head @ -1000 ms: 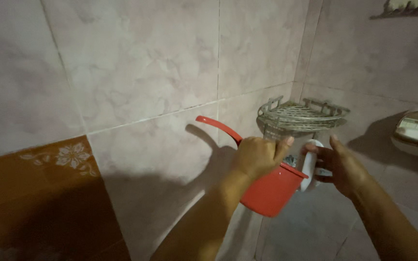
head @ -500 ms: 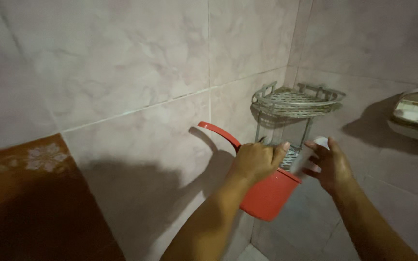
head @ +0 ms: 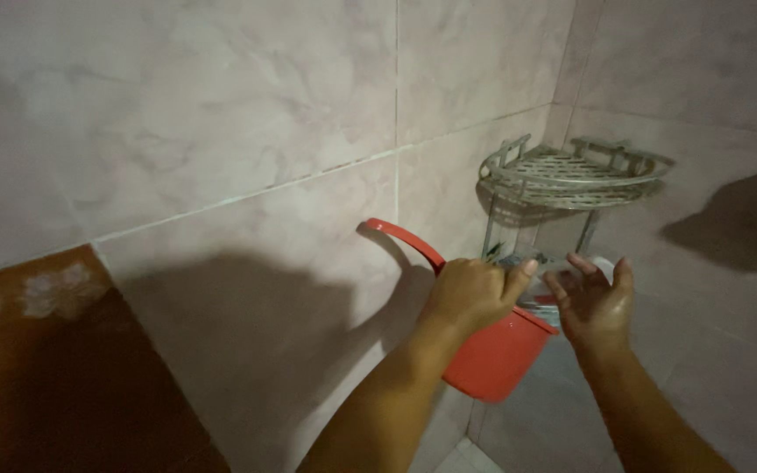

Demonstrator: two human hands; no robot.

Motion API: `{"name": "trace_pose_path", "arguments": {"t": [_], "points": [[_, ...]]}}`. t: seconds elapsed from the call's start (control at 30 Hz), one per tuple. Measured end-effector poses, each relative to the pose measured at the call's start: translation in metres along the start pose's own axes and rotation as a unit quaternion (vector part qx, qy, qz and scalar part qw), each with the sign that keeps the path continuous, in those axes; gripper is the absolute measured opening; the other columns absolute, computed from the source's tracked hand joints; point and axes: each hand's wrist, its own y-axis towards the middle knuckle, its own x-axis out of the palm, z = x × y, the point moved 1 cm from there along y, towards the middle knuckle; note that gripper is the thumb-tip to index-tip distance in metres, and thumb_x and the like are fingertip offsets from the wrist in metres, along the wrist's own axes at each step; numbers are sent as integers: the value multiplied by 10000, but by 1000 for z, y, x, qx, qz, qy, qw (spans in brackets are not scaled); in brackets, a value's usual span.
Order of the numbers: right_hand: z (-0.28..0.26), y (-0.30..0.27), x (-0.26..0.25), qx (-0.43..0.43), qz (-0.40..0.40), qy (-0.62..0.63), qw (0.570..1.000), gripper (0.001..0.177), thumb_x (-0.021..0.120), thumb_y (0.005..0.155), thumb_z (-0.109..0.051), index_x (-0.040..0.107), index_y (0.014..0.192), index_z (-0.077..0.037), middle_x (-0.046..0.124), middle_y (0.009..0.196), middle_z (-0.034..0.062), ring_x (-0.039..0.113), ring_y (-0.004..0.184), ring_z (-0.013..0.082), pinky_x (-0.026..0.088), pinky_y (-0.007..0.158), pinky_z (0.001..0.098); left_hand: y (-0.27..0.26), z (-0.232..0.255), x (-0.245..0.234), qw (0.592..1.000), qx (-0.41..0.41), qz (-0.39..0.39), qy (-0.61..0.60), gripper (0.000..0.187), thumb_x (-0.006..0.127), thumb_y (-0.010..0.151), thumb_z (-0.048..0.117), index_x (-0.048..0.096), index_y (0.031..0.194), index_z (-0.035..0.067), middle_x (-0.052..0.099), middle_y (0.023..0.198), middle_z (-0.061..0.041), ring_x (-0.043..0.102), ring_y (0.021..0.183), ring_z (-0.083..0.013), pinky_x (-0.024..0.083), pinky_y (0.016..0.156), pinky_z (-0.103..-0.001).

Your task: The person pours water from a red plastic jug into a small white cup and rinses their hands. They then use a wall-mounted soap dispenser to apply soap, rub their hands together, and rinse again using the cup and jug. Finally, they place the cup and jug back on a corner shelf.

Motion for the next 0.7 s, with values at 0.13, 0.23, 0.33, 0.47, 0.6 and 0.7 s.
{"name": "trace_pose_path", "arguments": {"t": [0.13,0.23,0.33,0.47,0.6,0.7], "points": [[24,20,-21,-8,15,31,999,737,287,1104,-652,667,995,-30,612,937,164,623,996,342,504,993,548,-2,-13,6,1000,15,11,-5,716,362,1063,485,726,634,42,629,549,-176,647,538,-397,531,599,-514],[34,35,-39,1,-3,61,998,786,272,1088,-674,685,988,-13,582,833,154,624,915,345,518,927,520,-3,-21,12,999,-15,-39,-6,701,360,1062,484,721,644,51,626,532,-176,656,515,-378,544,580,-490],[51,44,-48,-18,-17,115,993,793,290,1116,-670,676,995,12,576,846,144,615,908,324,555,993,523,-1,-24,16,1000,5,-1,27,725,379,1074,467,714,592,42,631,545,-190,641,528,-407,526,590,-521],[58,51,-52,6,21,113,993,758,312,1103,-661,667,1007,2,604,887,133,601,910,293,559,1042,524,1,-30,19,999,29,9,44,746,358,1078,482,694,579,40,631,562,-194,643,539,-406,529,588,-515],[54,60,-48,-21,44,156,987,654,335,1099,-606,672,1093,-46,589,979,116,524,931,284,523,1044,537,0,-33,23,999,14,-14,35,763,347,1067,502,690,563,43,621,527,-191,644,516,-392,536,589,-505],[55,69,-43,-22,45,154,987,738,332,1064,-636,658,1034,26,570,1006,141,565,1002,309,535,1047,502,-1,-33,23,998,16,-9,52,765,349,1058,502,691,541,54,620,522,-184,638,509,-393,531,588,-507]]}}
